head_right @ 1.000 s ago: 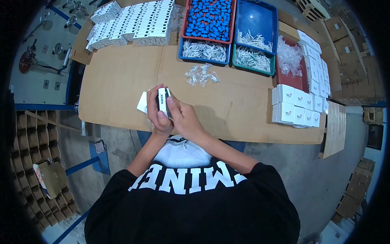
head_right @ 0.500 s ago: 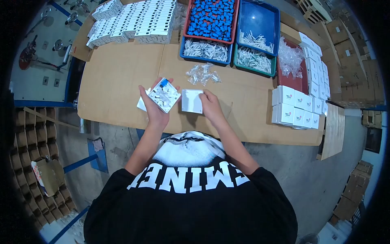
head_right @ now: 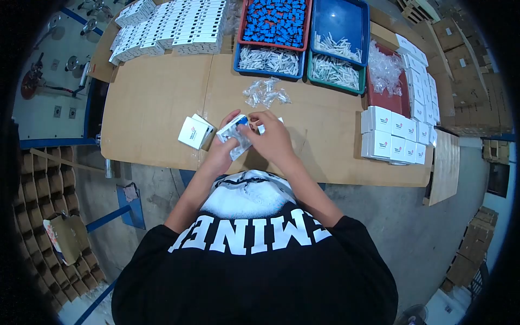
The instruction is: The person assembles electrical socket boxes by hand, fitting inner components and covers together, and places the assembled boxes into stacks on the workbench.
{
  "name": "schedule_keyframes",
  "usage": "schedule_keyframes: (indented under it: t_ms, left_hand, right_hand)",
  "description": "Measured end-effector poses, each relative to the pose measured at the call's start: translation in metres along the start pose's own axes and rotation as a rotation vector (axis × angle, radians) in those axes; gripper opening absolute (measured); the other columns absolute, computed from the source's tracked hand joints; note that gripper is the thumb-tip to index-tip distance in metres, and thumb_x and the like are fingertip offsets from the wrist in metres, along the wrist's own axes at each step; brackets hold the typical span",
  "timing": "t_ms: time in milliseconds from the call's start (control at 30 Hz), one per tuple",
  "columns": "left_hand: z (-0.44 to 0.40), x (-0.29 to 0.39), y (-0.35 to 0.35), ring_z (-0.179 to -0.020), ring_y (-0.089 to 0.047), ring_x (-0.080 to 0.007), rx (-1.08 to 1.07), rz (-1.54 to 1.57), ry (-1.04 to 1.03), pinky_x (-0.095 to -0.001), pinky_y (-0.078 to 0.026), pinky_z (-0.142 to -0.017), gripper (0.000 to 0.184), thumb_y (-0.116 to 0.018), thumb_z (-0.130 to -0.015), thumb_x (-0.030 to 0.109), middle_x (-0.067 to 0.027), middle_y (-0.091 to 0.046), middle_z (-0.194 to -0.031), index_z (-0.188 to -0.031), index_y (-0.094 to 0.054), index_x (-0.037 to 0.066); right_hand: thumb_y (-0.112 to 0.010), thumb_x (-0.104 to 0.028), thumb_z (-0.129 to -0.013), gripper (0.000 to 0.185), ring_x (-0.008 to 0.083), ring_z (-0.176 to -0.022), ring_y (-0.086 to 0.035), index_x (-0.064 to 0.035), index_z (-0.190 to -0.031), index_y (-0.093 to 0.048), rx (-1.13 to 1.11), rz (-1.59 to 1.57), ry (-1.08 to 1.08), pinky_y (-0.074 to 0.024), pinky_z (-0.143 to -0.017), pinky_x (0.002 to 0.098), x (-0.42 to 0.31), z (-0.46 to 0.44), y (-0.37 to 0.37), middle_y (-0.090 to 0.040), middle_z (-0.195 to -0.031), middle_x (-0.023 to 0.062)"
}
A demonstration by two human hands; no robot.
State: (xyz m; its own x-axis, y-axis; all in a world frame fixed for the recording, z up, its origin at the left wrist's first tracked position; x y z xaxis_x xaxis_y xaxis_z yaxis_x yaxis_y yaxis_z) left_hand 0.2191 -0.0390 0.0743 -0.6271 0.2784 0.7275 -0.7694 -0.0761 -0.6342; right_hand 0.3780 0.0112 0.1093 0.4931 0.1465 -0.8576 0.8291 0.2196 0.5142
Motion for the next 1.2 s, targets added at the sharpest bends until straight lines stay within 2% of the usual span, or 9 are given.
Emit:
schedule_keyframes:
  t_ms: [200, 433, 633, 700, 800, 867, 1000, 1067, 1200]
  left_hand:
    - [0.002, -0.003, -0.003, -0.123, -0.058, -0.0172, -0.072, -0.131, -0.027, -0.0325, -0.050, -0.105, 0.064, -0.049, -0.087, -0.009, -0.0071, -0.056, -0.132, -0.148, -0.045, 0.011]
    - [0.005, -0.010, -0.018, -0.121, -0.056, -0.0142, 0.009, -0.080, -0.067, -0.0272, -0.046, -0.103, 0.052, -0.051, -0.091, -0.008, -0.0045, -0.054, -0.129, -0.140, -0.047, 0.010]
    - [0.007, -0.014, -0.025, -0.116, -0.057, -0.0126, 0.046, -0.151, -0.153, -0.0272, -0.048, -0.098, 0.049, -0.053, -0.091, -0.008, -0.0038, -0.057, -0.123, -0.137, -0.050, 0.010]
    - [0.010, -0.011, -0.030, -0.114, -0.056, -0.0124, 0.079, -0.193, -0.193, -0.0278, -0.048, -0.098, 0.049, -0.052, -0.091, -0.010, -0.0040, -0.057, -0.123, -0.136, -0.051, 0.010]
    - [0.020, 0.004, -0.039, -0.112, -0.057, -0.0135, 0.122, -0.238, -0.186, -0.0270, -0.048, -0.096, 0.048, -0.051, -0.091, -0.010, -0.0048, -0.057, -0.123, -0.135, -0.052, 0.010]
    - [0.014, 0.010, -0.014, -0.109, -0.058, -0.0153, 0.462, -0.394, -0.267, -0.0298, -0.052, -0.090, 0.047, -0.049, -0.093, -0.007, -0.0063, -0.055, -0.123, -0.137, -0.049, 0.008]
    - [0.046, 0.072, 0.010, -0.111, -0.060, -0.0202, 0.368, -0.226, -0.393, -0.0383, -0.056, -0.095, 0.059, -0.045, -0.088, -0.008, -0.0086, -0.057, -0.124, -0.144, -0.045, 0.011]
    - [0.066, 0.068, 0.004, -0.115, -0.060, -0.0211, 0.148, -0.201, -0.234, -0.0398, -0.056, -0.098, 0.060, -0.045, -0.086, -0.008, -0.0091, -0.058, -0.123, -0.143, -0.045, 0.012]
    - [0.058, 0.037, 0.005, -0.117, -0.062, -0.0214, 0.179, -0.098, -0.070, -0.0432, -0.061, -0.092, 0.060, -0.045, -0.084, -0.007, -0.0106, -0.059, -0.124, -0.141, -0.046, 0.011]
  right_hand:
    - [-0.080, -0.029, -0.085, 0.041, 0.0280, -0.091, -0.072, -0.0004, -0.113, -0.073, -0.097, -0.223, -0.193, -0.0559, -0.081, 0.0373, 0.013, -0.003, -0.016, -0.072, -0.104, 0.0149]
    - [-0.078, -0.021, -0.086, 0.035, 0.0271, -0.088, -0.071, 0.0017, -0.112, -0.073, 0.052, -0.036, -0.033, -0.0545, -0.077, 0.0354, -0.003, 0.011, -0.013, -0.073, -0.099, 0.0136]
    - [-0.075, -0.016, -0.089, 0.030, 0.0229, -0.089, -0.072, 0.0015, -0.114, -0.073, 0.117, -0.284, -0.062, -0.0540, -0.075, 0.0349, -0.003, 0.020, -0.016, -0.074, -0.103, 0.0128]
    - [-0.071, -0.006, -0.095, 0.029, 0.0168, -0.103, -0.070, 0.0031, -0.122, -0.070, 0.068, -0.255, -0.073, -0.0565, -0.089, 0.0321, -0.005, 0.022, -0.016, -0.072, -0.110, 0.0078]
    - [-0.071, -0.003, -0.095, 0.028, 0.0178, -0.105, -0.070, 0.0056, -0.122, -0.068, 0.096, -0.499, -0.109, -0.0567, -0.090, 0.0299, -0.011, 0.024, -0.021, -0.070, -0.114, 0.0091]
    - [-0.071, -0.003, -0.096, 0.028, 0.0179, -0.109, -0.069, 0.0063, -0.123, -0.067, 0.124, -0.519, -0.159, -0.0580, -0.091, 0.0291, -0.016, 0.025, -0.009, -0.068, -0.119, 0.0112]
    - [-0.072, -0.003, -0.096, 0.033, 0.0146, -0.096, -0.071, 0.0037, -0.127, -0.064, 0.202, -0.456, 0.024, -0.0600, -0.076, 0.0272, -0.006, 0.010, 0.038, -0.071, -0.111, 0.0086]
    - [-0.075, -0.005, -0.091, 0.035, 0.0127, -0.083, -0.071, 0.0012, -0.124, -0.068, -0.221, -0.284, -0.211, -0.0589, -0.069, 0.0269, 0.033, 0.002, 0.044, -0.072, -0.102, 0.0086]
    - [-0.075, -0.003, -0.088, 0.034, 0.0119, -0.069, -0.070, 0.0022, -0.121, -0.069, -0.539, -0.128, -0.460, -0.0548, -0.056, 0.0261, 0.063, -0.042, 0.049, -0.073, -0.089, 0.0067]
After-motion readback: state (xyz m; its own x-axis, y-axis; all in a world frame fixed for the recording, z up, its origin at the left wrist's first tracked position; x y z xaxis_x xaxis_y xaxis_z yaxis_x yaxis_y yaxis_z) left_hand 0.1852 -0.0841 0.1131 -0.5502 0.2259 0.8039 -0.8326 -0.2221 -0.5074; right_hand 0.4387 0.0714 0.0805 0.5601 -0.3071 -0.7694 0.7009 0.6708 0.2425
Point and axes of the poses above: each hand's wrist, its own z-axis away from the middle knuckle, its own y-axis out of the back of the hand, x = y × z, the point moved 1 cm from there along -z, towards the middle knuckle
